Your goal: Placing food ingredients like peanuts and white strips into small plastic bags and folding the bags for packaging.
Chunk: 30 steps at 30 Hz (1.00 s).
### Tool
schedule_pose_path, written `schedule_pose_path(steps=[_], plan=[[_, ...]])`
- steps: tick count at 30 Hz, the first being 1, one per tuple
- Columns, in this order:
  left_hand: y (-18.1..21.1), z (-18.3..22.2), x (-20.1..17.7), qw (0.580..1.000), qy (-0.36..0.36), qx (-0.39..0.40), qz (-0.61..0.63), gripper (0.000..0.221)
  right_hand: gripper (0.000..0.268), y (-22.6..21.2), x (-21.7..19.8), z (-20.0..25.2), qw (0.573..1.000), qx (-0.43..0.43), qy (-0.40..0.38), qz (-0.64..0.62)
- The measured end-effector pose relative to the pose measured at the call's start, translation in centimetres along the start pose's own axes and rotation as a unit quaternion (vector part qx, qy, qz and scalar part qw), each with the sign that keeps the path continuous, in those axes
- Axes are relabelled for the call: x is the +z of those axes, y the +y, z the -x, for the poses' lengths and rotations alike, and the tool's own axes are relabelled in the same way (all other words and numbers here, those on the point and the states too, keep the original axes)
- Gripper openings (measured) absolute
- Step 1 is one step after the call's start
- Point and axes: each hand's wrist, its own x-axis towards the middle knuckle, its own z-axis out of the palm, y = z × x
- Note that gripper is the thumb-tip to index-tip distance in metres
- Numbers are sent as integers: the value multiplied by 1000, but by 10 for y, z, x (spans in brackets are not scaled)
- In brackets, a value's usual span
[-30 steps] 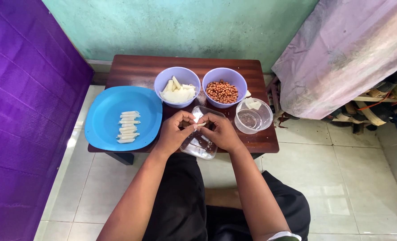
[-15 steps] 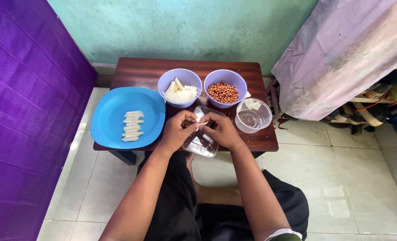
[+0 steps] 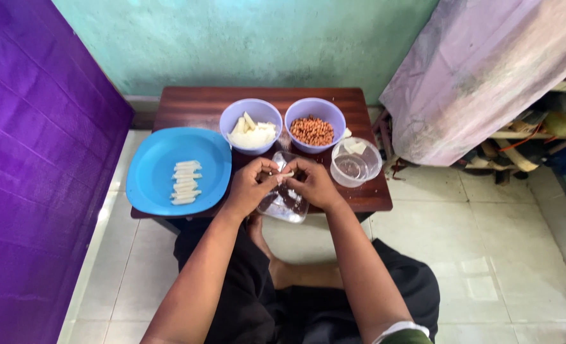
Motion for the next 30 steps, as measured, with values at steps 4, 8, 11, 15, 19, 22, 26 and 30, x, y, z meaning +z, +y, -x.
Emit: schedule_pose_path(steps=[4,8,11,15,19,22,26,30], plan=[[-4,0,-1,1000,-7,7,-10,25,20,2,2,1,1000,-5,5,10],[-5,0,1,1000,-13,6,-4,26,19,6,2,1,1000,-10,9,10],[-8,0,1,1000,-15,4,-17,26,20,6,2,2,1000,-19,5,4],[-12,-1,2,1000,-21,3,-12,25,20,6,2,2,1000,-23,8,7],[-12,-1,1,1000,-25,5,-13,24,20,7,3,3,1000,-22,5,-2],[-13,-3,0,999,-26,4,-20,25,20,2,3,4,1000,-19,2,3],[-7,1,0,999,-29,-1,-21,25,21,4,3,5,1000,-14,7,11],[-7,1,-1,999,-29,-2,-15,24,19,3,4,5,1000,-10,4,17]])
